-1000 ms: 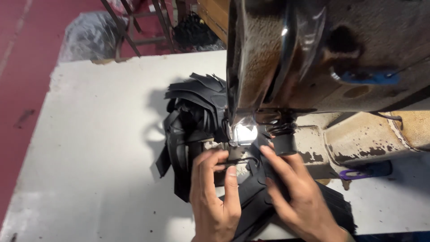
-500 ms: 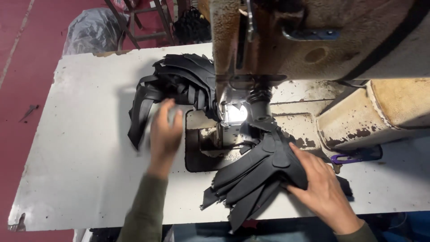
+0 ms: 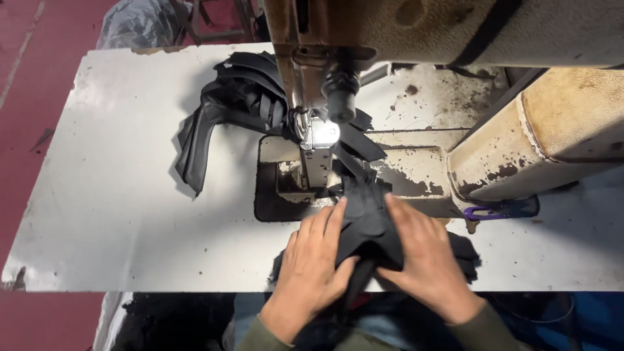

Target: Sewing black synthetic material components together using an industrial sewing machine to form parts of a shoe.

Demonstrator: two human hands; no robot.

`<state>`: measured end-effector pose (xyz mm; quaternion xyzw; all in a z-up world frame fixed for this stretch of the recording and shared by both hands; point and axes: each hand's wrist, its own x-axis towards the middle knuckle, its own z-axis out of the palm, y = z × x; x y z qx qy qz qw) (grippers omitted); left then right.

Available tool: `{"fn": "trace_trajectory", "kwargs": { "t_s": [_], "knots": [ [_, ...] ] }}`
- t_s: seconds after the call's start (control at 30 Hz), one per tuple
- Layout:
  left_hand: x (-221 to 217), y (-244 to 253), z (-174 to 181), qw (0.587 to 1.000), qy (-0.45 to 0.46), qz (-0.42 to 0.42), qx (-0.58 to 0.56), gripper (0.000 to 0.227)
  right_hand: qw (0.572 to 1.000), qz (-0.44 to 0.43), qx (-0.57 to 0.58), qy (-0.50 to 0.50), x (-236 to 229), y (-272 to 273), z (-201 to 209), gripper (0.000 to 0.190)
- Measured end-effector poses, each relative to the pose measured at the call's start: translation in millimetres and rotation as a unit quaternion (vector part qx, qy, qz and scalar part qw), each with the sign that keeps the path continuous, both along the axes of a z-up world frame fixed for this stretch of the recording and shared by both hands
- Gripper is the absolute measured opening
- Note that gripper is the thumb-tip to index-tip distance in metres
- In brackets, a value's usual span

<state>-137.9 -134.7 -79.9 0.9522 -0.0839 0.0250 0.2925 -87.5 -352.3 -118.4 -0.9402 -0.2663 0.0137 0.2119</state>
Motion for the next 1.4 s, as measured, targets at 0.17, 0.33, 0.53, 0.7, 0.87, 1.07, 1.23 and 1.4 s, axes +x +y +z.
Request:
{"fn": "trace_trajectory", "kwargs": {
  "t_s": [0.17,0.33,0.53,0.7,0.87,1.07,1.23,1.4],
  "knots": [
    [-21,-21,-16,0.998,-0.025,0.008,0.057,0.123,0.995,0.004,0.094,0.031,-8,9,32,0.111],
    [-24,-15,-4,0.988,-0.064,0.039,0.138,0.128,0.997,0.022,0.078,-0.007,-14,11,32,0.115],
    [-40,2,-17,0.983,-0.014,0.068,0.172,0.128,0.991,-0.008,0.120,-0.057,-30,32,62,0.080],
    [-39,16,-5,0.993,0.074,0.073,0.053,0.126,0.986,-0.010,0.168,-0.015,-23,53,70,0.049],
    [-11,42,52,0.985,-0.019,0.100,-0.137,0.060,0.971,0.005,0.227,-0.078,-17,89,84,0.052],
    [38,75,91,0.906,-0.032,0.133,-0.401,0.018,0.956,0.045,0.286,-0.058,-19,125,61,0.054],
    [75,87,74,0.903,-0.035,0.154,-0.399,0.053,0.947,-0.015,0.320,0.007,-11,155,50,0.059],
    [101,95,70,0.895,-0.016,0.172,-0.411,0.047,0.942,-0.065,0.329,0.002,1,167,45,0.062]
  ]
}}
